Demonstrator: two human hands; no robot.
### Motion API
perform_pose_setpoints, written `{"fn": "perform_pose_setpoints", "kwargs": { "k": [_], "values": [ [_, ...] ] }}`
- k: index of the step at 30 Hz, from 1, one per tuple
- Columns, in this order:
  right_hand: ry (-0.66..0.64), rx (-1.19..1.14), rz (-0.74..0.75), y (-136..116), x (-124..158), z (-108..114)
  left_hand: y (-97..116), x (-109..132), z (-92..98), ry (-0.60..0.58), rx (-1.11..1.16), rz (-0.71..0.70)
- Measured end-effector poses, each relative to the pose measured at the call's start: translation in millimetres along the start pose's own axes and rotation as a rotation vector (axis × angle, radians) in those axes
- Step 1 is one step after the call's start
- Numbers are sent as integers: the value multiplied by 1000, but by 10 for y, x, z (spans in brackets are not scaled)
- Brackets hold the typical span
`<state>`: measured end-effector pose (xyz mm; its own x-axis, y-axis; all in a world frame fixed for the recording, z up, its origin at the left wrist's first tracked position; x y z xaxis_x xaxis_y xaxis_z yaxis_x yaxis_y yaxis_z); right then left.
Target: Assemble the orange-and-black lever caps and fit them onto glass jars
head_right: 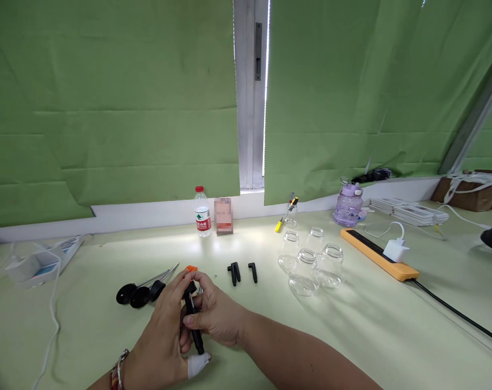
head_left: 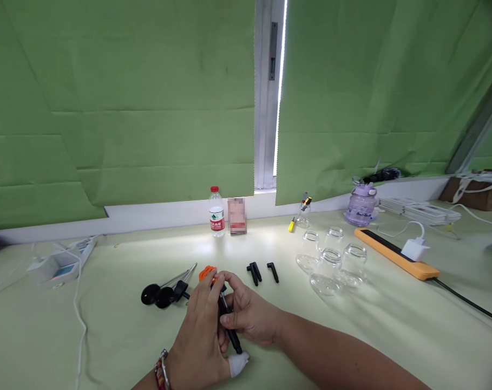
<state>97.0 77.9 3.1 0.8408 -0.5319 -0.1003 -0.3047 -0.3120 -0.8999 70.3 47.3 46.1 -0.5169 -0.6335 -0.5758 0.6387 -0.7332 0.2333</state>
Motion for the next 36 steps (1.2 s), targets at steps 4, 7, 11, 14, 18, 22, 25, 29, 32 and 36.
{"fn": "perform_pose_setpoints", "kwargs": {
  "k": [4,7,11,14,18,22,25,29,32,36],
  "values": [
    [-35,-43,-12,1,-8,-2,-3,1,30,15,72,18],
    [-30,-81,-22,14,-10,17,-29,5,10,11,128,38],
    [-29,-95,-35,34,-7,21,-61,7,-8,20,144,54],
    [-16,-84,-49,42,-3,25,-66,11,1,35,157,58],
    [10,-69,-83,71,1,50,-69,33,-29,-7,197,71],
    [26,-63,-93,95,1,81,-71,47,-54,-64,199,80],
    [41,-44,-112,126,-1,98,-83,38,-48,-80,186,101],
    [76,-29,-115,125,5,120,-97,20,-16,-55,154,108],
    [89,-30,-123,114,15,126,-88,11,-13,-47,122,80],
    [56,-32,-142,131,20,109,-81,3,-18,-51,116,71]
  ]
}}
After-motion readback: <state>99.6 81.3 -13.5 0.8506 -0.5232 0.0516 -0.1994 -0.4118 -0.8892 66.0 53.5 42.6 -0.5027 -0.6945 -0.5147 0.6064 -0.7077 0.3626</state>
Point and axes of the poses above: each hand's wrist, its own x-axis away from the middle knuckle, its own z-axis out of the back of the hand, y = z × x, the point moved 10 cm from there along -x, towards the middle knuckle, and after that the axes turned 8 degrees about -z, right-handed, at the moved point
